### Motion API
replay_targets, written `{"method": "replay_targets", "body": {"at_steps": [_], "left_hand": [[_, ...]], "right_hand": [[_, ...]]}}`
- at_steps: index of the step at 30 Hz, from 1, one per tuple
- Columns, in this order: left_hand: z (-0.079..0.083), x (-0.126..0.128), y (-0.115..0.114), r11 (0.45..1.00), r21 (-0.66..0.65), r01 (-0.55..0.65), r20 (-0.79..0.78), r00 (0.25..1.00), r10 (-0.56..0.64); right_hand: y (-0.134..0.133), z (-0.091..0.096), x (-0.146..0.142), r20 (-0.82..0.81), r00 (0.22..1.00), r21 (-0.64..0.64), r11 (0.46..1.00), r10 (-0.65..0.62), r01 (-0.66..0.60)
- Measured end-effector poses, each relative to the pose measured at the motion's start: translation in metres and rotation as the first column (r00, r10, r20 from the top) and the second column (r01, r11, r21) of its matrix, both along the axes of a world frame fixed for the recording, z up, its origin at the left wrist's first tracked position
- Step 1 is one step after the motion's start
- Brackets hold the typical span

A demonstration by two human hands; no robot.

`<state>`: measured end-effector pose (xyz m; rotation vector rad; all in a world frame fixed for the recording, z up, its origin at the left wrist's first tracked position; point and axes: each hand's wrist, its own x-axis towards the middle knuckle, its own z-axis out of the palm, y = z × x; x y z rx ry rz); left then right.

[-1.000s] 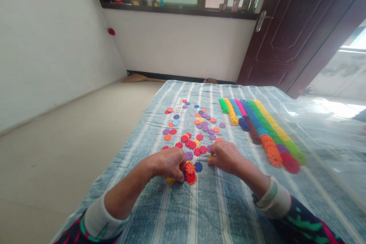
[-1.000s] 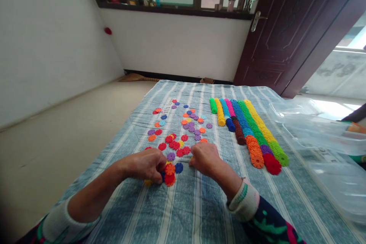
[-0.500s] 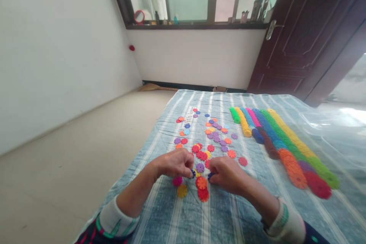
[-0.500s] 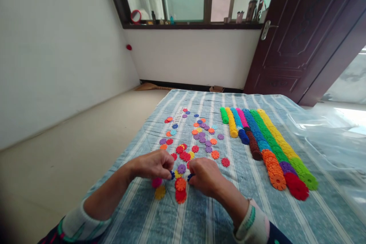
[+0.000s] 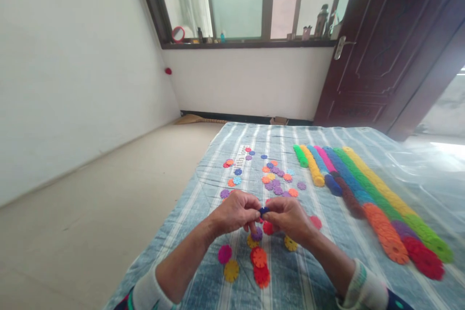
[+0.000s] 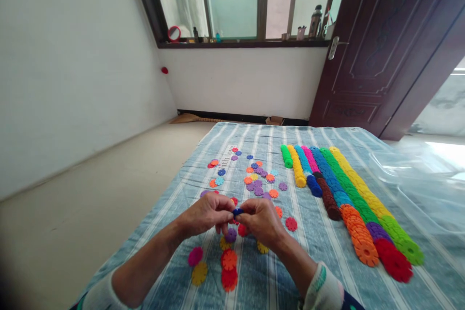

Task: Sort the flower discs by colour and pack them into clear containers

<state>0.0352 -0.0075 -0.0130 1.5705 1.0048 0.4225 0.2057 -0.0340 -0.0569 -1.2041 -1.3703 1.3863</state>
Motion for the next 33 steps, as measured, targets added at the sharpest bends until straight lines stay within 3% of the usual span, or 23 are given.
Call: {"method": "replay_targets", "body": {"at_steps": [5, 8, 9, 11, 12, 14, 17, 20, 23, 26, 29, 33], "left_hand": [[0.004, 0.0, 0.021, 0.996, 0.024, 0.09, -0.099, 0.991, -0.088], [0.007, -0.005, 0.051, 0.972, 0.237, 0.01, -0.266, 0.962, 0.055], [0.008, -0.007, 0.063, 0.928, 0.369, -0.056, -0.339, 0.921, 0.19], [0.007, -0.01, 0.089, 0.804, 0.587, -0.098, -0.508, 0.728, 0.46], [0.005, -0.011, 0.1, 0.775, 0.627, -0.078, -0.568, 0.635, 0.523], [0.001, -0.012, 0.119, 0.772, 0.634, -0.039, -0.642, 0.529, 0.554], [-0.005, -0.01, 0.135, 0.798, 0.603, -0.011, -0.673, 0.529, 0.516], [-0.013, -0.012, 0.144, 0.798, 0.603, -0.006, -0.658, 0.562, 0.502], [-0.022, -0.019, 0.152, 0.763, 0.645, -0.039, -0.573, 0.636, 0.517], [-0.029, -0.024, 0.155, 0.735, 0.672, -0.092, -0.473, 0.71, 0.522], [-0.032, -0.027, 0.154, 0.741, 0.649, -0.171, -0.402, 0.749, 0.526], [-0.03, -0.028, 0.145, 0.784, 0.556, -0.274, -0.325, 0.797, 0.509]], "right_hand": [[0.009, -0.002, 0.009, 0.035, 0.996, 0.073, 0.994, -0.082, 0.079], [0.014, 0.0, 0.013, 0.056, 0.989, 0.084, 0.988, -0.138, 0.133], [0.015, 0.0, 0.014, 0.065, 0.987, 0.079, 0.987, -0.147, 0.142], [0.016, -0.001, 0.014, 0.09, 0.985, 0.06, 0.988, -0.147, 0.142], [0.016, -0.001, 0.015, 0.111, 0.983, 0.058, 0.989, -0.143, 0.137], [0.017, 0.0, 0.017, 0.175, 0.973, 0.098, 0.986, -0.149, 0.133], [0.019, 0.01, 0.036, 0.33, 0.917, 0.294, 0.947, -0.224, 0.126], [0.02, 0.026, 0.078, 0.526, 0.756, 0.468, 0.875, -0.391, 0.127], [0.019, 0.039, 0.127, 0.727, 0.48, 0.489, 0.861, -0.49, 0.139], [0.019, 0.043, 0.16, 0.879, 0.259, 0.39, 0.916, -0.4, 0.093], [0.024, 0.039, 0.17, 0.954, 0.139, 0.27, 0.963, -0.267, -0.006], [0.031, 0.029, 0.17, 0.989, 0.011, 0.146, 0.983, -0.146, -0.107]]}}
